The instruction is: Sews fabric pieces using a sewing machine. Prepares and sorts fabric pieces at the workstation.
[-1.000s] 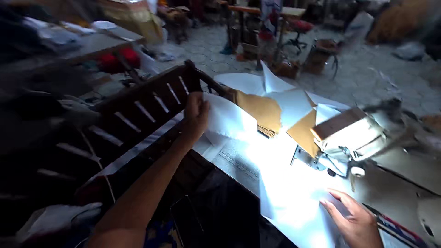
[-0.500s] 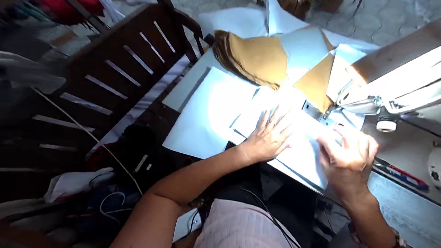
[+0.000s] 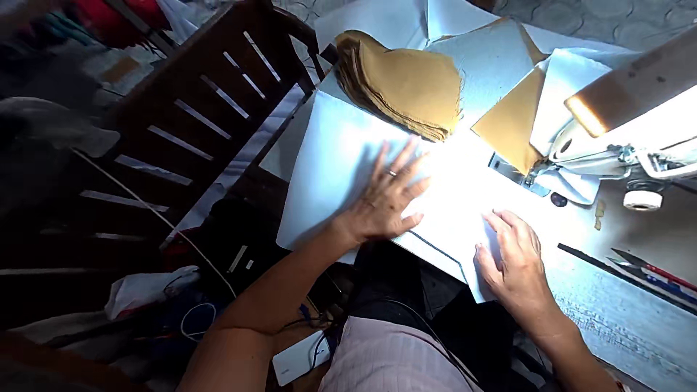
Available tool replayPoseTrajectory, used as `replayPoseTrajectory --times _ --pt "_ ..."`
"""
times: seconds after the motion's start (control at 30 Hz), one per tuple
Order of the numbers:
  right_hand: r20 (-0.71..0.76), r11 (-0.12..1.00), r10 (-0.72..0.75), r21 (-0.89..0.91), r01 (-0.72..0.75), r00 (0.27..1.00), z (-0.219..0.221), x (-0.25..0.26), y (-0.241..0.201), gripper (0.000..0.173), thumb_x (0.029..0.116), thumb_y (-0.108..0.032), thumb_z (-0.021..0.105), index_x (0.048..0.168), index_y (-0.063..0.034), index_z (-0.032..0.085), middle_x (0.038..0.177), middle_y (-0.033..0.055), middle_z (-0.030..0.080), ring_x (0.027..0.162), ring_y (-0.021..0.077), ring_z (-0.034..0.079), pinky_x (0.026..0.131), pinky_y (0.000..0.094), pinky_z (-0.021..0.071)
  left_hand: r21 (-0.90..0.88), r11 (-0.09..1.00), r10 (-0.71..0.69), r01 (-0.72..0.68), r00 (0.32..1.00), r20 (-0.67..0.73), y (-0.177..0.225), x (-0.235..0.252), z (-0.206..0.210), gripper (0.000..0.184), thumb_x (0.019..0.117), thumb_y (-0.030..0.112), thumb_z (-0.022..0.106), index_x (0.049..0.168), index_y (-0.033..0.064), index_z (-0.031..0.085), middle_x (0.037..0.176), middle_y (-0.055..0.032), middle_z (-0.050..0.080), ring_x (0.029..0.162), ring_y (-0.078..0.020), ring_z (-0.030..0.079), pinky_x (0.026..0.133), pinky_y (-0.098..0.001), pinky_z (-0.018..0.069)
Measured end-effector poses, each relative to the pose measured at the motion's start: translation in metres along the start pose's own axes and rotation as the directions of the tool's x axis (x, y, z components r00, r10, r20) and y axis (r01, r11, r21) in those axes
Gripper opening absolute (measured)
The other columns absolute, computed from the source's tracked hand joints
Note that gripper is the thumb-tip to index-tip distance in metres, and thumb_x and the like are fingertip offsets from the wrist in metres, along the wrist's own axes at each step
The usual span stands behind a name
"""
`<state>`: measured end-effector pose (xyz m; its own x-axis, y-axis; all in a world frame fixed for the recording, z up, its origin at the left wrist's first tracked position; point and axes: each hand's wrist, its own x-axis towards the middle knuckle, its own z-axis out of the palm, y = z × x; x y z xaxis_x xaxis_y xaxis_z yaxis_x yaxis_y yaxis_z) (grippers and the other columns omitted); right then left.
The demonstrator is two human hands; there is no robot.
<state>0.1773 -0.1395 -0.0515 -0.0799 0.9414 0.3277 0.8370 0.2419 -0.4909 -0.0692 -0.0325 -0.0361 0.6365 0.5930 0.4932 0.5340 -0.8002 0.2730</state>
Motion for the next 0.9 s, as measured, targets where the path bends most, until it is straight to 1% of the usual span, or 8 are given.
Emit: replayPoseTrajectory --times 0.1,0.2,0.33,0.47,0.57,0.67,0.73,0.9 --pt "0.070 0.998 -0.060 -0.019 0.062 0.996 -0.001 -0.003 0.010 0.055 0.0987 -0.033 0.040 0.137 -0.0004 0.062 0.143 0.0277 0.057 0.139 0.0491 0.048 0.113 0.0698 0.0308 0.116 0.949 -0.300 0.292 0.952 0.060 -0.034 -0.011 -0.021 0.080 0.1033 0.063 0.030 0.159 0.0058 0.035 0.166 -0.0233 0.026 0.155 -0.0460 0.019 0.118 -0.0737 0.0085" --pt "0.121 0.988 -0.095 -0.112 0.109 0.988 -0.002 -0.002 0.005 0.060 0.0992 -0.042 0.036 0.138 -0.0066 0.064 0.145 0.0261 0.056 0.138 0.0511 0.048 0.110 0.0733 0.0305 0.078 0.962 -0.273 0.263 0.942 0.197 -0.083 -0.015 -0.036 0.087 0.1022 0.063 0.032 0.161 0.0001 0.024 0.167 -0.0229 0.023 0.156 -0.0383 0.022 0.121 -0.0658 0.0154" --pt "0.088 0.988 -0.036 -0.147 0.049 0.995 0.007 -0.004 -0.007 0.068 0.0975 -0.050 0.037 0.143 -0.0053 0.060 0.147 0.0284 0.053 0.141 0.0533 0.043 0.112 0.0738 0.0271 0.132 0.991 0.012 -0.024 0.996 0.089 -0.132 0.005 -0.047 0.079 0.1059 0.054 0.031 0.154 -0.0083 0.035 0.160 -0.0322 0.032 0.152 -0.0446 0.029 0.123 -0.0575 0.0209" --pt "0.041 0.986 -0.005 -0.167 0.012 0.999 0.018 -0.006 -0.020 0.063 0.0994 -0.049 0.036 0.141 -0.0095 0.062 0.147 0.0283 0.053 0.141 0.0544 0.042 0.112 0.0758 0.0254 0.210 0.961 0.214 -0.181 0.966 -0.144 -0.118 0.056 -0.044 0.049 0.1090 0.036 0.043 0.138 0.0000 0.058 0.144 -0.0272 0.056 0.142 -0.0457 0.044 0.121 -0.0570 0.0257" --pt "0.062 0.986 -0.021 -0.164 0.031 0.998 0.018 -0.006 -0.022 0.059 0.1006 -0.046 0.035 0.142 -0.0141 0.063 0.149 0.0219 0.055 0.143 0.0508 0.042 0.111 0.0771 0.0239 0.079 0.990 0.123 -0.116 0.987 -0.100 -0.099 0.101 -0.036 0.026 0.1033 0.013 0.055 0.114 -0.0008 0.075 0.118 -0.0216 0.071 0.119 -0.0383 0.064 0.106 -0.0476 0.0466" --pt "0.116 0.985 -0.066 -0.149 0.083 0.991 0.013 -0.003 -0.016 0.058 0.1012 -0.044 0.034 0.145 -0.0164 0.060 0.152 0.0148 0.054 0.146 0.0456 0.040 0.112 0.0780 0.0215 -0.059 0.991 -0.115 0.121 0.988 0.101 -0.098 0.131 -0.031 0.030 0.1023 0.018 0.058 0.115 -0.0048 0.073 0.117 -0.0257 0.067 0.112 -0.0351 0.065 0.101 -0.0428 0.0484" --pt "0.133 0.985 -0.096 -0.131 0.113 0.987 0.010 -0.002 -0.011 0.057 0.1016 -0.045 0.034 0.145 -0.0185 0.060 0.153 0.0122 0.054 0.146 0.0443 0.041 0.112 0.0774 0.0222 -0.050 0.948 -0.295 0.316 0.924 0.245 -0.097 0.140 -0.032 0.043 0.0986 0.028 0.068 0.122 -0.0075 0.066 0.126 -0.0280 0.061 0.115 -0.0370 0.061 0.103 -0.0468 0.0470" --pt "0.129 0.986 -0.099 -0.123 0.115 0.987 0.011 -0.003 -0.008 0.057 0.1015 -0.044 0.034 0.146 -0.0198 0.060 0.154 0.0108 0.053 0.147 0.0430 0.041 0.113 0.0765 0.0214 -0.088 0.913 -0.379 0.399 0.906 0.188 -0.097 0.138 -0.022 0.033 0.0952 0.023 0.071 0.104 -0.0094 0.070 0.112 -0.0265 0.064 0.105 -0.0352 0.063 0.098 -0.0485 0.0463"
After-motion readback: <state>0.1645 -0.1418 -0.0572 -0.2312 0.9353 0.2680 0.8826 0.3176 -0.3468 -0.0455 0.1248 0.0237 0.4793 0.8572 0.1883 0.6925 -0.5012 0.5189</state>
